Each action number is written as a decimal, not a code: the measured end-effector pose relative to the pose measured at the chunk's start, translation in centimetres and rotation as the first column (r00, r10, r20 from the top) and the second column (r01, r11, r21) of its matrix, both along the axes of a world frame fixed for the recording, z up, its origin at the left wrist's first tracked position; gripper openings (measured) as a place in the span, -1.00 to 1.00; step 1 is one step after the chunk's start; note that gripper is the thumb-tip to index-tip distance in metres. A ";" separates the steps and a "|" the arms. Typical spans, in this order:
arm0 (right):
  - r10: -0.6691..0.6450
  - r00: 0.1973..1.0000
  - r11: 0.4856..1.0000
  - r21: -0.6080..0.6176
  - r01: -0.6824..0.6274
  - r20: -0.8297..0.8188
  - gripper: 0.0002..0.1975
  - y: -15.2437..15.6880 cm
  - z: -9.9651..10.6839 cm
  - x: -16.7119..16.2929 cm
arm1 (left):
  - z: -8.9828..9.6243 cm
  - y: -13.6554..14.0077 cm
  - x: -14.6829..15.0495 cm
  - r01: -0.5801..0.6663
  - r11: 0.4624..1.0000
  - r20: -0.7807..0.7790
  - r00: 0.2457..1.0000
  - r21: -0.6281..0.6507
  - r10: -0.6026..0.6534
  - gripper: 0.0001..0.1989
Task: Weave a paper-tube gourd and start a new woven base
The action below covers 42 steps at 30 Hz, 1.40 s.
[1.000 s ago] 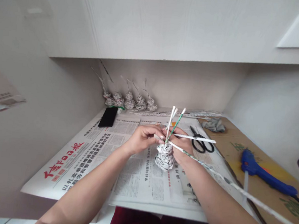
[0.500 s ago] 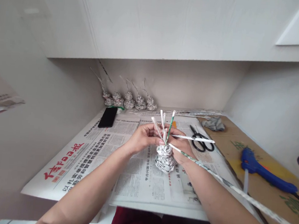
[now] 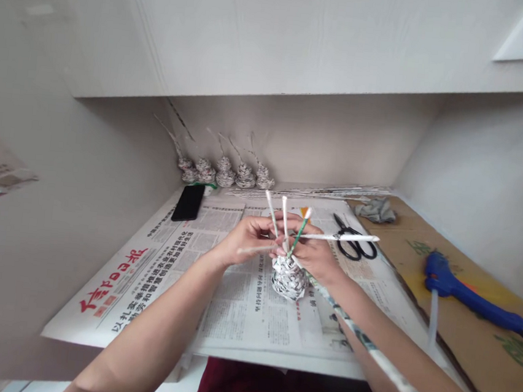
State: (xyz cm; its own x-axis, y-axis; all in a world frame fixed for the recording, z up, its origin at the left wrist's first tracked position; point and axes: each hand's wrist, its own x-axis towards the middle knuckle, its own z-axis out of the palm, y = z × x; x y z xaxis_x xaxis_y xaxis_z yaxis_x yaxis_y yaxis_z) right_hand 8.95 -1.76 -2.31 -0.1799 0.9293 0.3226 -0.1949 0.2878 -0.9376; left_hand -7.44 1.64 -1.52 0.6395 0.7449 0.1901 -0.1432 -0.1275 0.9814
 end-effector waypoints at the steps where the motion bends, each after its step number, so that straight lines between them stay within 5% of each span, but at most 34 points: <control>1: 0.013 1.000 1.000 -0.017 -0.013 -0.016 -0.66 0.0 0.1 0.1 | 0.1 0.0 0.1 0.000 1.000 0.015 1.000 0.024 0.000 -0.77; 5: -0.097 0.994 0.995 -0.013 0.098 0.057 -0.64 0.3 0.4 0.8 | 0.3 0.1 0.1 -0.063 0.977 0.080 0.996 0.202 0.048 -0.82; 13: -0.410 0.856 0.901 0.285 0.326 0.315 -0.82 -0.6 1.7 1.3 | 1.1 0.0 -0.2 -0.223 0.891 0.044 0.974 0.396 0.224 -0.81; 27: -0.314 0.882 0.946 0.192 0.260 0.352 -0.84 -0.7 1.0 1.3 | 0.0 0.9 -0.1 -0.345 0.911 0.106 0.938 0.227 0.329 -0.76; 34: -0.165 0.905 0.975 0.205 0.089 0.392 -0.79 -0.2 1.7 2.0 | 0.1 0.8 0.3 -0.476 0.865 0.083 0.879 0.156 0.469 -0.71; 42: -0.298 0.914 0.954 0.099 0.282 0.275 -0.77 0.2 0.1 1.6 | 0.3 0.2 0.8 -0.518 0.853 0.071 0.855 0.066 0.514 -0.66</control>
